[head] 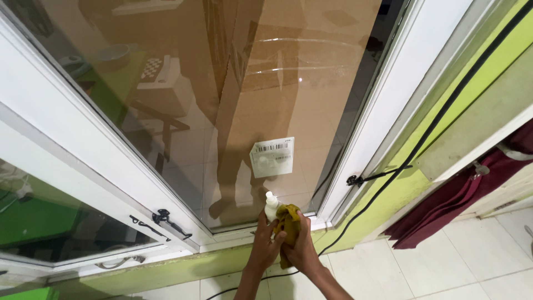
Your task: The person cleans a glass window by spraying liquid from a spray bottle and wiping down the pane with a cloth.
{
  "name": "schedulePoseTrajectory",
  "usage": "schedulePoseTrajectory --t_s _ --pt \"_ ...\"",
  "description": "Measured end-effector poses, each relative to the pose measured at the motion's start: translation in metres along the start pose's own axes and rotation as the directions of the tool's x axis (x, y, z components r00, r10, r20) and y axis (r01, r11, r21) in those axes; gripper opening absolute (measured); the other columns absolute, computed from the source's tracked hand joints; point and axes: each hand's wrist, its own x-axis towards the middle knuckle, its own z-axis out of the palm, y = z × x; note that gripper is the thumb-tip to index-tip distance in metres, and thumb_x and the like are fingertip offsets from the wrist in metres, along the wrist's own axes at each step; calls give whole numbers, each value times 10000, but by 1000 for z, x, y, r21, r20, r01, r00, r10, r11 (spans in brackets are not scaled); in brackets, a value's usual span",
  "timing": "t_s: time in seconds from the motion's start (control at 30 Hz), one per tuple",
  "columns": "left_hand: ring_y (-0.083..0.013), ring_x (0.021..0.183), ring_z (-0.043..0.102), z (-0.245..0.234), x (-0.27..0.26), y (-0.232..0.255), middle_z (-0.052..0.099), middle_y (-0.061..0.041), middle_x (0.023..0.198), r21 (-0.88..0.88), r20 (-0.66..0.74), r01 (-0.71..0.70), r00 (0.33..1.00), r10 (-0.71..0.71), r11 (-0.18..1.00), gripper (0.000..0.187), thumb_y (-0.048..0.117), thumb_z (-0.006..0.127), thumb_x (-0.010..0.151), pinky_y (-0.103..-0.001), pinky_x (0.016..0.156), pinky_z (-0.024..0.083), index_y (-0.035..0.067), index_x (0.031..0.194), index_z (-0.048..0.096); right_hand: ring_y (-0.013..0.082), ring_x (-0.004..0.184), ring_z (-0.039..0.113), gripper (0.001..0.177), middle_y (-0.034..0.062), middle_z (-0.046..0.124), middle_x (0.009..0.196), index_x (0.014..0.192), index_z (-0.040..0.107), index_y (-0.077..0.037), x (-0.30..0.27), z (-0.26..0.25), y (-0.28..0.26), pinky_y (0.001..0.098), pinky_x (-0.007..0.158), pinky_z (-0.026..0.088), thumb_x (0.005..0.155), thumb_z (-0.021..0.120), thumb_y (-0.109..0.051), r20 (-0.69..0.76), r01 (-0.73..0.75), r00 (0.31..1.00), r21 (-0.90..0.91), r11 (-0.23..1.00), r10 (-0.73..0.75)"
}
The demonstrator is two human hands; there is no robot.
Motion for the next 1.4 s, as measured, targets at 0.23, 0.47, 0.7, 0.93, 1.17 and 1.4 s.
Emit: schedulePoseTrajectory --t_s 0.23,0.47,0.7,0.93,1.17,1.4 --pt "-290 863 515 -1 6 -23 533 -168 1185 307 -222 123 974 -54 944 272 202 693 1011 -408 822 481 -30 961 560 335 1282 499 1132 189 428 1386 1533 133 -122 9 -12 -32 447 1032 491 680 862 20 -175 -231 953 108 967 247" --pt "-285 985 626 -12 -4 -25 520 -196 1429 157 -241 114 968 -74 981 371 128 746 906 -400 837 521 -6 1099 459 338 1031 683 1105 161 477 1347 1646 28 -207 20 -40 -56 473 868 591 777 679 0 -146 -510 792 375 774 593" --pt "-309 1169 593 -38 -15 -10 520 -211 1304 -25 -284 96 954 -100 995 724 106 793 833 -413 990 483 24 1360 303 296 1102 615 1042 209 469 1293 1529 6 -118 9 -30 17 427 940 544 733 646 91 -358 -288 846 318 903 396" --pt "-315 1132 597 -69 -17 -23 538 -197 1262 175 -344 131 937 -64 976 709 135 812 801 -424 957 488 37 1341 364 299 1168 562 690 237 468 1262 1295 260 -38 -4 -31 50 414 997 479 756 670 87 -488 -232 816 212 949 309" --pt "-321 1095 600 -81 -41 -47 557 -184 1220 316 -329 197 940 -87 928 696 164 832 770 -436 924 492 49 1321 424 279 1117 636 597 186 606 1229 1322 428 -18 -15 -41 29 409 1000 504 788 692 -56 -518 -410 741 155 899 428" --pt "-327 1058 604 -74 -37 -97 576 -170 1179 371 -393 206 918 -48 905 686 194 851 738 -447 892 497 62 1302 485 393 1161 505 673 234 471 1207 1280 452 16 16 -29 97 466 1037 434 681 760 9 -573 -280 818 -307 910 58"
